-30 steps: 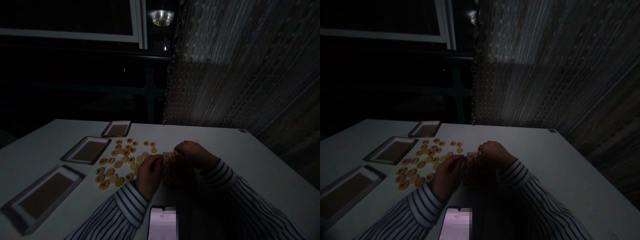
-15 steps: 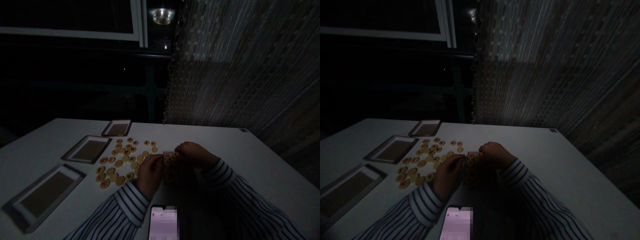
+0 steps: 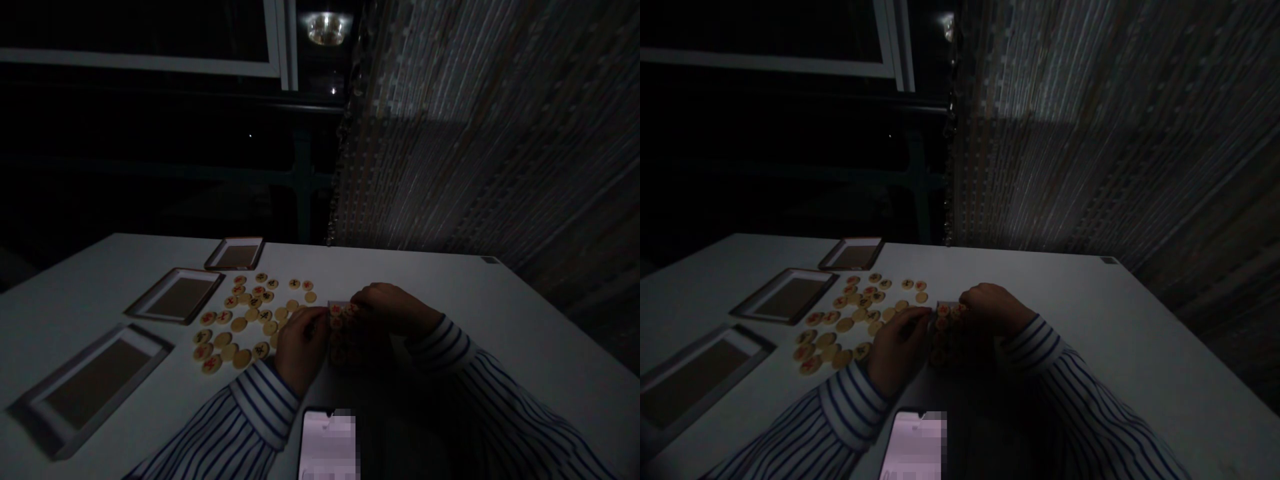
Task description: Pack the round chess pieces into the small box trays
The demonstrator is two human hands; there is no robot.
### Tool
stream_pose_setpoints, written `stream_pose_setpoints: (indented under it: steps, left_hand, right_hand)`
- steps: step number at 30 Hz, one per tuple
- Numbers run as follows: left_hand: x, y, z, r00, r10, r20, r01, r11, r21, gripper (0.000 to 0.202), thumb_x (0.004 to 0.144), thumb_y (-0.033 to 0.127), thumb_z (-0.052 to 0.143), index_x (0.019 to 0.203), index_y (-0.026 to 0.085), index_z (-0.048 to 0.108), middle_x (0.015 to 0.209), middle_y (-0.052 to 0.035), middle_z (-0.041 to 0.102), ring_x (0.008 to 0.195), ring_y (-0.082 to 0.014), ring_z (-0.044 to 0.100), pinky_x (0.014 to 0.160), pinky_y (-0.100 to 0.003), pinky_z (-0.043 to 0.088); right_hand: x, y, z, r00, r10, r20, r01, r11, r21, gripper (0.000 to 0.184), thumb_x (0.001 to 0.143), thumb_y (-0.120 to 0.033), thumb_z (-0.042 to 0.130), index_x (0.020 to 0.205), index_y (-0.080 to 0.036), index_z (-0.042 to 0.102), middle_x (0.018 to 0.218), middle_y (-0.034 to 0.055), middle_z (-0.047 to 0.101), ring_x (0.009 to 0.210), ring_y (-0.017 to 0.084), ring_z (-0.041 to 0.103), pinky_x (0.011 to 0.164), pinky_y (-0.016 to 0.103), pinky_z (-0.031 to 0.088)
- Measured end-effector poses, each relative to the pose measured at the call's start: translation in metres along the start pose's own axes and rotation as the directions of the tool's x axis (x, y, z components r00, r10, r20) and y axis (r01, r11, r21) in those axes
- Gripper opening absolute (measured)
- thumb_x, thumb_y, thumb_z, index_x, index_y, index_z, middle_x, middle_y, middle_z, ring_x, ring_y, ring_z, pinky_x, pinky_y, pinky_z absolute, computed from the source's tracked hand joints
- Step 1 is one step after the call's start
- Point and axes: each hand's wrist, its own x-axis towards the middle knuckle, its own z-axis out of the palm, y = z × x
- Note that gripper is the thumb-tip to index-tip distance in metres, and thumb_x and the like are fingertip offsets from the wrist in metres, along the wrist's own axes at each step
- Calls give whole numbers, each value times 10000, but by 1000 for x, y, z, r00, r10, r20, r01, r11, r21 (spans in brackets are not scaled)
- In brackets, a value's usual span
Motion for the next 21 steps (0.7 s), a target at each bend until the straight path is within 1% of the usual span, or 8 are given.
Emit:
stream_pose_setpoints:
  steps: [6,12,18,21]
  left_hand:
    - [0,3,-2,1000,-20,9,20,1000,6,168,766,208,489,866,186,621,856,-39,649,806,-151,600,730,-279,473]
    - [0,-1,0,1000,3,-1,-3,1000,4,170,768,205,487,869,193,623,845,-33,646,796,-144,598,728,-275,474]
    - [0,1,0,1000,-10,-1,10,1000,-8,168,770,223,486,863,190,622,841,-36,645,794,-147,597,721,-279,476]
    - [0,2,-1,1000,-9,6,9,1000,-20,171,776,231,478,865,191,619,854,-41,643,804,-149,595,732,-282,475]
  right_hand:
    - [0,-2,-2,1000,1,21,-1,1000,14,275,814,-300,413,965,-196,618,880,75,653,819,180,575,677,261,378]
    - [1,-4,-3,1000,-2,26,1,1000,17,288,834,-284,381,902,-168,636,853,87,656,810,178,582,671,251,371]
    - [1,-5,-3,1000,-6,6,6,999,50,290,835,-281,383,938,-173,632,861,79,657,823,174,582,680,243,369]
    - [3,-4,-1,1000,0,25,-1,999,46,295,837,-284,379,930,-169,635,852,79,658,802,174,585,665,247,368]
